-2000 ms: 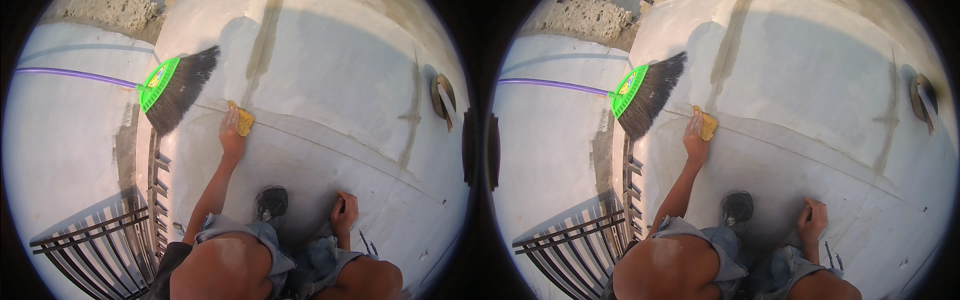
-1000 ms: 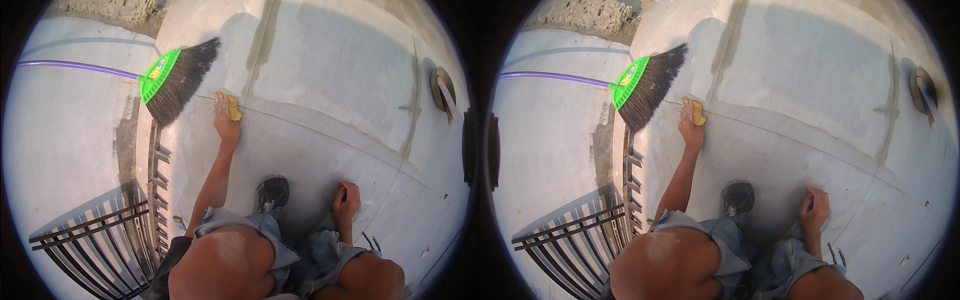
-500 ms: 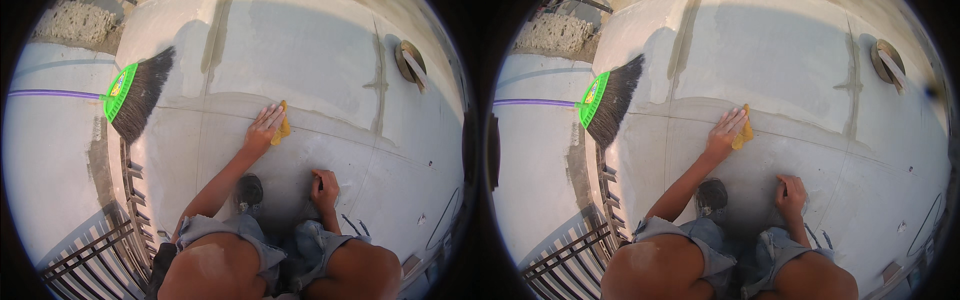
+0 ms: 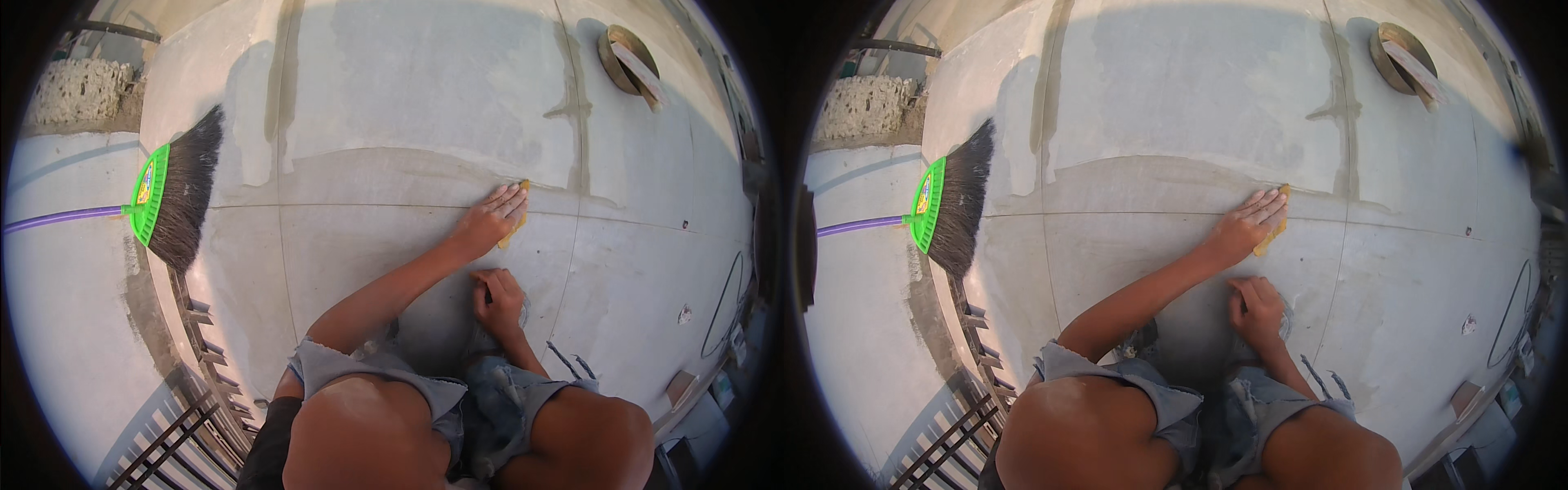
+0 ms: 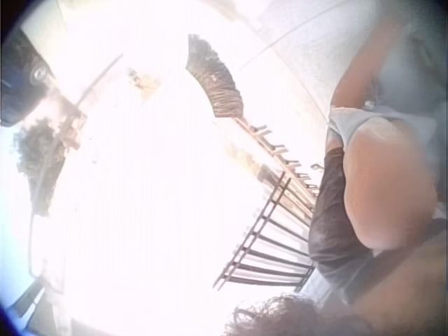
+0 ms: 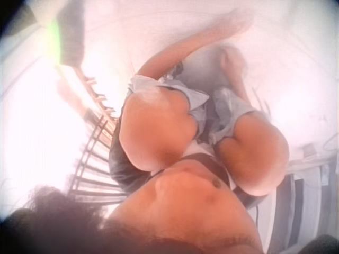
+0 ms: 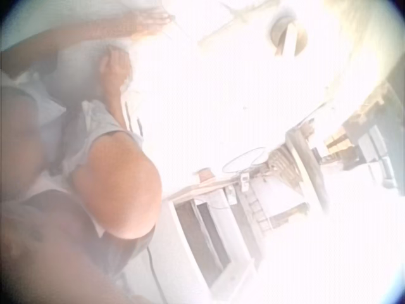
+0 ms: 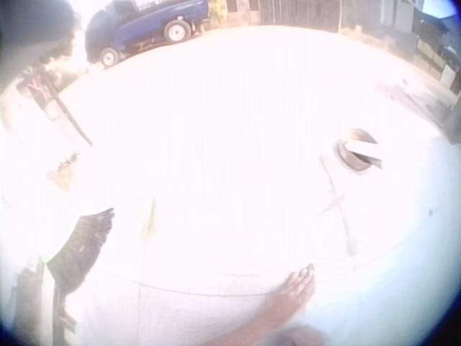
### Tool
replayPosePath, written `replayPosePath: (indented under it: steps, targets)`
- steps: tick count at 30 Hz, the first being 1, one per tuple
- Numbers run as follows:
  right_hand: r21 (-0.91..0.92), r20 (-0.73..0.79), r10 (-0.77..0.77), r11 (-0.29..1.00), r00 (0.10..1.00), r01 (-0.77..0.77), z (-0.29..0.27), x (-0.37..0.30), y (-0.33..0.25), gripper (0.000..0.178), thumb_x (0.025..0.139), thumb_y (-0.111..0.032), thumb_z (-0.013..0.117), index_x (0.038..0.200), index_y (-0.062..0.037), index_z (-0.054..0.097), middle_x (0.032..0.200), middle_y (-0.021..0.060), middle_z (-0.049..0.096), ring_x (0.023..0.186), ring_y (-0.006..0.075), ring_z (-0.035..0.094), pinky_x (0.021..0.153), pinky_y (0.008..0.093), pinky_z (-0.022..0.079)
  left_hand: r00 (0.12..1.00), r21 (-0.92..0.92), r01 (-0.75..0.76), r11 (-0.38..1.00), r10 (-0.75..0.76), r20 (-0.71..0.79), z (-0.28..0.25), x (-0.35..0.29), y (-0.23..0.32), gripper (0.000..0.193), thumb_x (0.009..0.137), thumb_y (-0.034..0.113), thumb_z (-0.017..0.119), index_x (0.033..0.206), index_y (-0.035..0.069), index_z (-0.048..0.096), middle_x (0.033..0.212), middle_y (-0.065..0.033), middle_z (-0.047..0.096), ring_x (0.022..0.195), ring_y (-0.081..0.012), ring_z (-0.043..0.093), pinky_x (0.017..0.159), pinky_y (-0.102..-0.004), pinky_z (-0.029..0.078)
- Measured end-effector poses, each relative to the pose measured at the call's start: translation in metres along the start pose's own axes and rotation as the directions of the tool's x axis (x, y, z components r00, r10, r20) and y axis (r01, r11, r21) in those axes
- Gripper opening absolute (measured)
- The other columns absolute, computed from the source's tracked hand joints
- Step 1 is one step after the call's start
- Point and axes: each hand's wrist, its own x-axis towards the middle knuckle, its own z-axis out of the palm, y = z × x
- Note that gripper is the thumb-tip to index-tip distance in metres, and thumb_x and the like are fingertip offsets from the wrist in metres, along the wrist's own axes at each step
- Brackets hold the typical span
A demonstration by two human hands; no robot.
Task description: The person kneels on a tiled floor and wipes the surface and grout lines with a yellow sponge, repeatedly dipping it into a bucket of water. The person also uses a small metal scraper to remove residue from the grout lines.
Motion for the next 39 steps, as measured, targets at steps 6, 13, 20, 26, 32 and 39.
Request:
replayPosePath:
  steps: [6, 13, 20, 26, 32, 39]
  targets:
    - [0.031, -0.021, 0.011, 0.999, 1.0, -0.011, -0.005, -0.003, 0.001, 0.024, 0.081, 0.012, 0.065, 0.098, -0.0034, 0.073, 0.089, 0.0111, 0.071, 0.077, 0.0303, 0.066, 0.066, 0.0404, 0.053, 0.999, 0.086, -0.006, 0.996, 0.001, 0.055, -0.044, -0.005, -0.047, 0.055, 0.088, 0.001, 0.07, 0.144, 0.003, 0.067, 0.16, -0.0108, 0.059, 0.149, -0.0256, 0.055, 0.129, -0.0437, 0.042]
    - [-0.001, -0.011, 0.033, 0.999, 0.999, -0.033, -0.011, 0.008, 0.002, 0.024, 0.081, 0.012, 0.065, 0.097, -0.0041, 0.074, 0.087, 0.0108, 0.071, 0.076, 0.0303, 0.067, 0.066, 0.0397, 0.054, 0.767, 0.284, 0.641, 0.713, -0.596, -0.236, -0.204, -0.146, -0.192, 0.07, 0.087, -0.002, 0.077, 0.154, 0.003, 0.058, 0.16, -0.0165, 0.058, 0.153, -0.0349, 0.05, 0.131, -0.0533, 0.032]
    - [-0.017, 0.032, 0.045, 0.999, 0.998, -0.045, -0.007, 0.011, -0.006, 0.023, 0.081, 0.011, 0.066, 0.097, -0.0035, 0.074, 0.088, 0.0113, 0.073, 0.078, 0.0307, 0.068, 0.068, 0.0394, 0.055, 0.953, -0.18, 0.294, 0.939, -0.303, -0.026, -0.086, -0.082, -0.048, 0.064, 0.086, -0.006, 0.074, 0.149, 0.006, 0.064, 0.16, -0.0119, 0.059, 0.15, -0.0308, 0.054, 0.127, -0.0512, 0.042]
    - [0.012, -0.046, -0.002, 1.0, 0.999, 0.003, -0.008, 0.002, 0.01, 0.027, 0.079, 0.01, 0.066, 0.098, -0.0063, 0.075, 0.087, 0.0094, 0.07, 0.074, 0.0287, 0.065, 0.063, 0.0402, 0.052, 0.883, 0.078, 0.464, 0.882, -0.453, -0.125, -0.161, -0.077, -0.159, 0.069, 0.085, -0.004, 0.079, 0.151, 0.008, 0.063, 0.161, -0.0115, 0.058, 0.151, -0.0302, 0.053, 0.13, -0.05, 0.037]
    - [-0.003, -0.03, 0.055, 0.998, 0.998, -0.055, -0.006, 0.005, 0.001, 0.024, 0.081, 0.011, 0.065, 0.097, -0.0049, 0.074, 0.088, 0.0104, 0.071, 0.076, 0.0289, 0.066, 0.065, 0.0388, 0.053, 0.866, 0.004, 0.49, 0.872, -0.486, -0.119, -0.149, -0.108, -0.134, 0.072, 0.085, -0.007, 0.077, 0.154, 0.005, 0.061, 0.163, -0.0178, 0.054, 0.153, -0.0342, 0.05, 0.131, -0.0538, 0.034]
    - [0.246, -0.106, 0.154, 0.961, 0.982, -0.124, -0.009, -0.013, 0.016, 0.022, 0.092, 0.007, 0.062, 0.11, -0.0018, 0.069, 0.104, 0.0152, 0.07, 0.088, 0.0284, 0.069, 0.075, 0.0372, 0.056, 0.966, -0.494, 0.248, 0.833, -0.174, 0.192, -0.058, -0.071, 0.033, 0.057, 0.091, -0.003, 0.067, 0.148, 0.002, 0.063, 0.158, -0.0158, 0.059, 0.149, -0.0318, 0.055, 0.128, -0.047, 0.042]
